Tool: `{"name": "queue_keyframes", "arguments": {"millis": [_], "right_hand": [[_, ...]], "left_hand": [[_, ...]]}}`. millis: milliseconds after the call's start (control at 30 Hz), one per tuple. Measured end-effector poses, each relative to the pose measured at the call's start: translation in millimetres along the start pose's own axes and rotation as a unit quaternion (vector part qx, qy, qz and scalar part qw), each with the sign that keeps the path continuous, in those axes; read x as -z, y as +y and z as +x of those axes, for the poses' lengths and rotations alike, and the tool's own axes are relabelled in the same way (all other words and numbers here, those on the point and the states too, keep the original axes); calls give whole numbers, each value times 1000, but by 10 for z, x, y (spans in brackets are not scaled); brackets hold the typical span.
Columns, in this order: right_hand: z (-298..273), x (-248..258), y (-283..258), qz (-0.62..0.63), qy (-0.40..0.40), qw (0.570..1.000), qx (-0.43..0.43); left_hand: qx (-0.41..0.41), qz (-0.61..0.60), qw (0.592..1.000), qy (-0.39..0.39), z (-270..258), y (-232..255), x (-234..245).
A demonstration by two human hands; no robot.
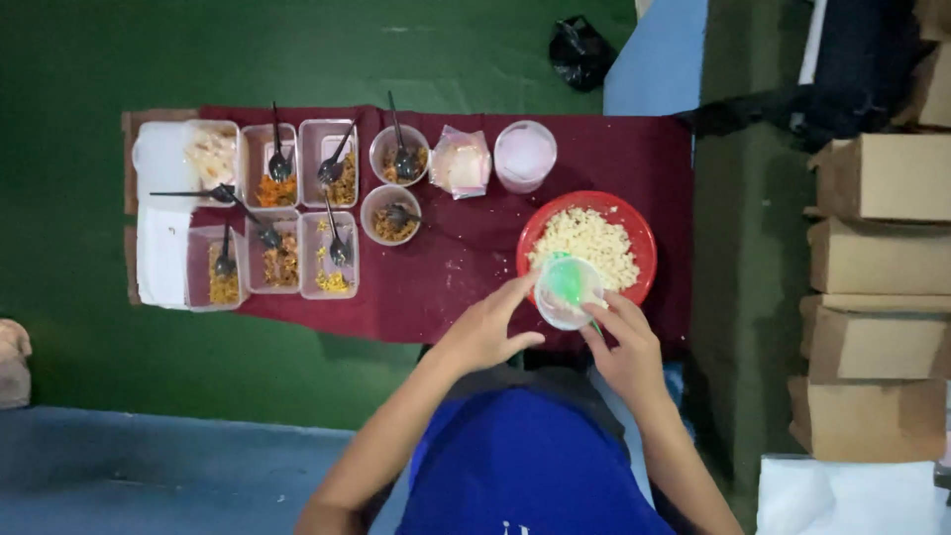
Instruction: The person is mixing a white crumbly ingredient in a red bowl using a green plastic spoon.
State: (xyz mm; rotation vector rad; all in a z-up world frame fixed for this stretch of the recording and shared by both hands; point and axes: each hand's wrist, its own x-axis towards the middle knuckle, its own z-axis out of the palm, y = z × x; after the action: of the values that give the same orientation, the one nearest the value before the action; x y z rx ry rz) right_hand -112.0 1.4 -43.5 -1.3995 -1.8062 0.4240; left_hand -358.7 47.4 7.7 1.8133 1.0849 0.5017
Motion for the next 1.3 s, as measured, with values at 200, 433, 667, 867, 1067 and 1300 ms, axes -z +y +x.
{"name": "queue_keyframes", "arguments": {"millis": [200,433,667,867,1067,1300], "right_hand": [[384,-154,-82,-32,-19,998,40],[863,129,-125,-31,-33,989,143],[1164,671,-298,16,-37,968,247],[873,730,-82,75,-76,966,236],[599,647,27,104,-99,971,190],[461,538,12,127,-113,975,141]], "left_hand": [[0,-68,994,83,169,-239,195],[-52,-211,955,202,331,72,188],[-67,-251,931,256,323,575,15],[-19,-221,931,288,81,697,-313],[24,-228,930,286,-71,655,-553],[41,-245,923,294,-158,595,-601]]}}
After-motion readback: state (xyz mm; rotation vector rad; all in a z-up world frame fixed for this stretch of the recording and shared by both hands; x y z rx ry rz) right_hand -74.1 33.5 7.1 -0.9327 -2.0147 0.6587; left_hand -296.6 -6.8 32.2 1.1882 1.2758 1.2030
